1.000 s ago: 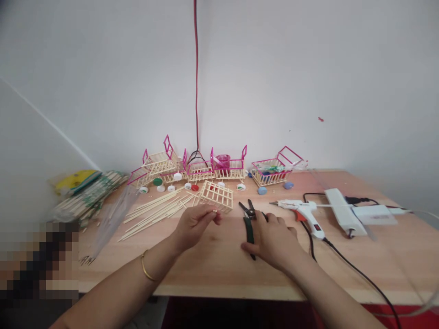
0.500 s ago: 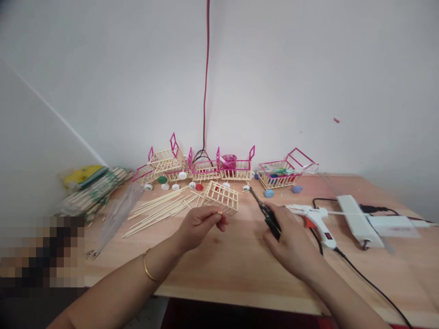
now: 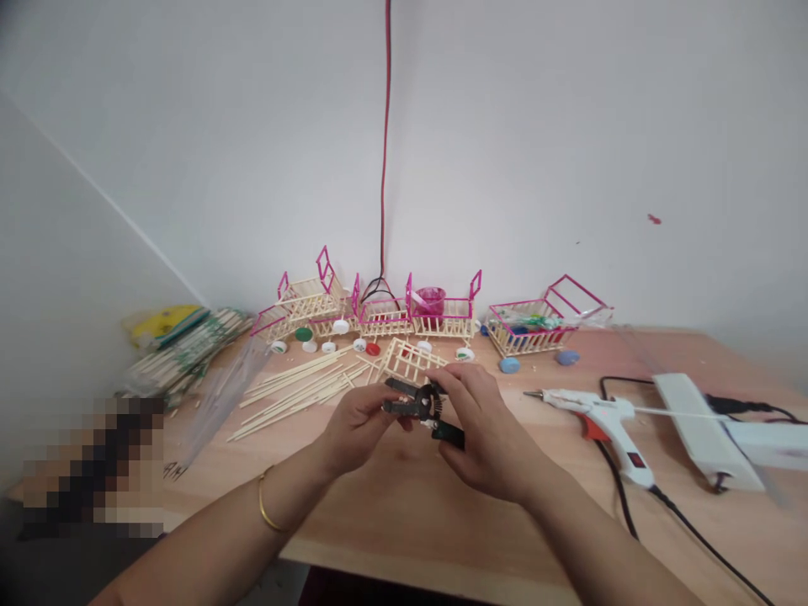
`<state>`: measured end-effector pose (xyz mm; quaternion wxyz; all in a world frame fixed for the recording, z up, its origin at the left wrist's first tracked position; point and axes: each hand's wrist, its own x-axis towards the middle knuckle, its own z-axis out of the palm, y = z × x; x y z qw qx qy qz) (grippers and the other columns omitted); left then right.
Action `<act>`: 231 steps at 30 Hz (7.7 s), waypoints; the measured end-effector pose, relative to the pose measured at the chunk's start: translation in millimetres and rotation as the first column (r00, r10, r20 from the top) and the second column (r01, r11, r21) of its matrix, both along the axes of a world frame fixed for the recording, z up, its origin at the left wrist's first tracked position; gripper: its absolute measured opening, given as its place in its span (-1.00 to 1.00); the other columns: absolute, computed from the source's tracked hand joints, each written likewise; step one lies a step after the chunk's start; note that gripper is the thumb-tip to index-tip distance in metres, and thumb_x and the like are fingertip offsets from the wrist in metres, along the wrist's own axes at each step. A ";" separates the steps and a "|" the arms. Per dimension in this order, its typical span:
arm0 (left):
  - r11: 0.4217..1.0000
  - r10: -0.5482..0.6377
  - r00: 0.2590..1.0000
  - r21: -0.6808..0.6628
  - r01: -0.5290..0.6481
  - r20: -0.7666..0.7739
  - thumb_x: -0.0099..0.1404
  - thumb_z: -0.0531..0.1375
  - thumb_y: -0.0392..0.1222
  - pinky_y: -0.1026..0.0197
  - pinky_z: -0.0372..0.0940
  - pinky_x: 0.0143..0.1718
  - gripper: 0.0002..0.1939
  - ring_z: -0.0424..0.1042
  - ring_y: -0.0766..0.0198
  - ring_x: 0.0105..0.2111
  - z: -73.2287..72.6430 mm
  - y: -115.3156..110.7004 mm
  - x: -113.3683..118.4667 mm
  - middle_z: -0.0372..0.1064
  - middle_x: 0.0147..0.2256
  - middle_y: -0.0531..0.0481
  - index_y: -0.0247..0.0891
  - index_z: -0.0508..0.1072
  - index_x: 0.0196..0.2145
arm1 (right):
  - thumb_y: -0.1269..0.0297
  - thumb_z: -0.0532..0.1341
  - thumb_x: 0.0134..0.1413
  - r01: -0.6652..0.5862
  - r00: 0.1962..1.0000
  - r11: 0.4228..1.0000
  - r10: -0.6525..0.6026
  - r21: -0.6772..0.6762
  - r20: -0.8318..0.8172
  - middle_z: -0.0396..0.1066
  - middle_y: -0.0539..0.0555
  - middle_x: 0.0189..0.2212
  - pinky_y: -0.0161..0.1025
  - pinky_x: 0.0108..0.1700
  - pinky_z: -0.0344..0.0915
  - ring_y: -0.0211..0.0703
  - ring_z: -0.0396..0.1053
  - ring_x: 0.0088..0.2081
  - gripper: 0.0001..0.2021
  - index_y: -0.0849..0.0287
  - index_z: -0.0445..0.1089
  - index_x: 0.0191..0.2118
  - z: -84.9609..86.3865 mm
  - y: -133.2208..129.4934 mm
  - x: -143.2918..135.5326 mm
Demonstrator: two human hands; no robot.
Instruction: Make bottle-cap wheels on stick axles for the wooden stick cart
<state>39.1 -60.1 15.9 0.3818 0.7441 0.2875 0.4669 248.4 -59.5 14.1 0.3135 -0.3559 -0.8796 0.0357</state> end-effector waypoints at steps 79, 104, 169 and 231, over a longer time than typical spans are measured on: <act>0.782 0.235 0.796 -0.595 0.187 0.558 -0.03 0.40 -0.20 0.37 0.28 -0.44 -0.76 0.38 0.44 -0.52 2.5 10.3 -2.1 0.37 -0.50 0.07 -0.36 0.46 -0.45 | 0.32 0.22 -0.20 0.192 0.892 0.867 0.040 -0.459 0.450 0.27 0.22 0.11 0.08 0.18 0.05 0.19 0.16 0.16 -0.35 0.13 0.28 0.15 3.5 -12.1 55.2; 0.829 0.286 0.865 -0.559 -0.007 0.413 0.05 0.35 -0.18 0.27 0.42 -0.38 -0.75 0.44 0.36 -0.45 -9.6 14.3 2.8 0.43 -0.46 0.03 -0.33 0.50 -0.31 | 0.29 0.13 0.05 -0.058 0.992 0.813 -0.016 -0.579 -0.122 0.27 -0.05 -0.56 -0.35 -0.48 0.11 -0.30 0.18 -0.51 -0.90 0.17 0.34 -0.41 20.8 27.9 -5.2; 0.963 0.035 0.999 -0.265 -0.037 -0.011 0.18 0.23 0.01 0.31 0.17 -0.42 -0.72 0.26 0.35 -0.47 -10.0 6.6 1.6 0.28 -0.46 0.03 -0.29 0.38 -0.38 | 0.11 0.19 0.08 -0.417 0.900 0.548 0.135 -0.725 -0.415 0.30 -0.05 -0.56 -0.38 -0.47 0.13 -0.34 0.20 -0.52 -0.75 0.21 0.33 -0.43 4.0 17.3 -21.0; 0.898 0.006 0.966 -0.426 0.109 0.259 0.25 0.20 -0.06 0.22 0.30 -0.22 -0.77 0.40 0.30 -0.35 -21.7 9.7 4.3 0.41 -0.38 -0.01 -0.32 0.39 -0.31 | 0.15 0.19 0.09 -0.313 0.943 0.693 0.305 -0.650 -0.130 0.18 -0.10 -0.61 -0.39 -0.50 0.02 -0.37 0.09 -0.54 -0.70 0.22 0.26 -0.55 0.3 21.2 -11.2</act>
